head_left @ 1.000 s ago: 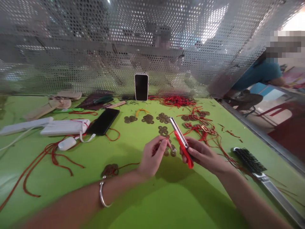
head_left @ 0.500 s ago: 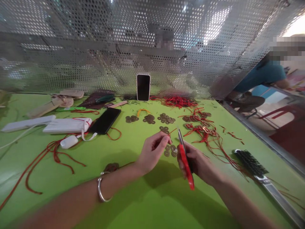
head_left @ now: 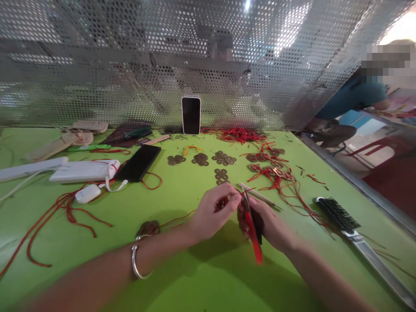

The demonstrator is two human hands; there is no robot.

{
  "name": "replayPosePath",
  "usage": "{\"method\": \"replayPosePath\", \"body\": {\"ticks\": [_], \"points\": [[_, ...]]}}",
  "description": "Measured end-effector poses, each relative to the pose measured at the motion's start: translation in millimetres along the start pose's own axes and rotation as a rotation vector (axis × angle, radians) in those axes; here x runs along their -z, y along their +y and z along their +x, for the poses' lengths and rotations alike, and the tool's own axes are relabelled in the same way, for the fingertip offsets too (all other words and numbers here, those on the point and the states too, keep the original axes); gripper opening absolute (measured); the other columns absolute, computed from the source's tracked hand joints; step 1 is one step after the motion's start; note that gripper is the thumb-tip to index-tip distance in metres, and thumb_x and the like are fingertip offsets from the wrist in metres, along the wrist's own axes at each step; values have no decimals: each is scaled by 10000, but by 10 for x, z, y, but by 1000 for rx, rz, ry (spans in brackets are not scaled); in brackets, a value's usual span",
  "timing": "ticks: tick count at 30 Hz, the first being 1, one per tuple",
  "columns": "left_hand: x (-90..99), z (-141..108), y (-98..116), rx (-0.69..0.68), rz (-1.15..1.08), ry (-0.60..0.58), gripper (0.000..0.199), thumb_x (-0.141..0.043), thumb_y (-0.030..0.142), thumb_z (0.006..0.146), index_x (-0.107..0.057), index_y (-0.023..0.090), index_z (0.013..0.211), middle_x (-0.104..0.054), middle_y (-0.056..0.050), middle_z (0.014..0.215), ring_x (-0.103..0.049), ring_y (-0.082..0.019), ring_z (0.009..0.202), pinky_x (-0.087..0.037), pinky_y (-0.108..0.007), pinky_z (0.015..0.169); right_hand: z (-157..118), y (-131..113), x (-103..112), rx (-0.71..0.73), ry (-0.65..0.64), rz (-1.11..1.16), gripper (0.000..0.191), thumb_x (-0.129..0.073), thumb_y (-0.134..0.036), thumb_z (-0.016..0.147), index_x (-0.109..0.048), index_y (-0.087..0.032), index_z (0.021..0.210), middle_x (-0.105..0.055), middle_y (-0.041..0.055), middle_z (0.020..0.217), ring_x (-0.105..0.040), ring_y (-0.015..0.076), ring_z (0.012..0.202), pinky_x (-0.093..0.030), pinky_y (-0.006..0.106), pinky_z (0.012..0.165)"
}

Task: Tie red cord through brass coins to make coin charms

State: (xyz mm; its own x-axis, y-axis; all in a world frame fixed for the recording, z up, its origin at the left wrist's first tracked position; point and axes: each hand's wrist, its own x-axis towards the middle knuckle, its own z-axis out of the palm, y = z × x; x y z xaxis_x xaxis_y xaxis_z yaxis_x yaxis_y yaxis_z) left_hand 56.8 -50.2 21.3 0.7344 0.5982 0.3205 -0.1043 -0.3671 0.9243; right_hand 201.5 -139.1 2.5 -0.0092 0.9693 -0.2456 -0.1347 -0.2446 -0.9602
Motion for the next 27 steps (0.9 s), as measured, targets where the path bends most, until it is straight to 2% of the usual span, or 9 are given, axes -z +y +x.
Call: {"method": "replayPosePath", "body": {"ticks": [2,4,10,16,23,27], "points": [[-12,2,7,-8,11,-22,232,-423,283,914,-534,153,757,-512,-14,713,-474,-121,654,-369,-244,593,-11,7,1,4,-16,50,455,-317,-575,897,-492,-172,782,-514,-28,535,-490,100,436,-425,209,433],[-14,5,18,-8,13,-42,229,-425,284,911,-551,147,776,-526,-18,705,-469,-118,630,-364,-242,570,-27,22,6,10,-43,53,503,-278,-592,901,-482,-167,724,-492,-30,512,-464,89,419,-398,198,424],[13,28,75,-15,64,-96,237,-442,271,892,-574,136,748,-518,-13,675,-423,-100,571,-329,-219,504,-74,22,11,46,-83,-19,529,-218,-615,900,-444,-173,716,-480,-26,529,-446,89,429,-382,207,438],[27,29,95,-36,124,-96,247,-427,275,895,-587,140,762,-524,-14,677,-412,-102,566,-317,-221,499,-81,-26,-17,72,-83,-72,466,-390,-620,850,-441,-173,729,-454,-39,535,-419,82,423,-342,199,415],[42,29,159,-85,196,-174,210,-433,220,871,-573,154,729,-504,-1,659,-420,-108,565,-329,-229,511,-84,-64,-54,17,18,-86,565,-245,-678,853,-390,-189,611,-392,-36,471,-362,87,404,-298,207,402],[58,37,189,-122,222,-193,204,-440,206,871,-550,159,706,-489,11,650,-413,-102,572,-328,-218,523,-76,-81,-65,11,47,-74,581,-216,-708,838,-370,-196,610,-356,-47,468,-333,85,394,-274,202,383]]}}
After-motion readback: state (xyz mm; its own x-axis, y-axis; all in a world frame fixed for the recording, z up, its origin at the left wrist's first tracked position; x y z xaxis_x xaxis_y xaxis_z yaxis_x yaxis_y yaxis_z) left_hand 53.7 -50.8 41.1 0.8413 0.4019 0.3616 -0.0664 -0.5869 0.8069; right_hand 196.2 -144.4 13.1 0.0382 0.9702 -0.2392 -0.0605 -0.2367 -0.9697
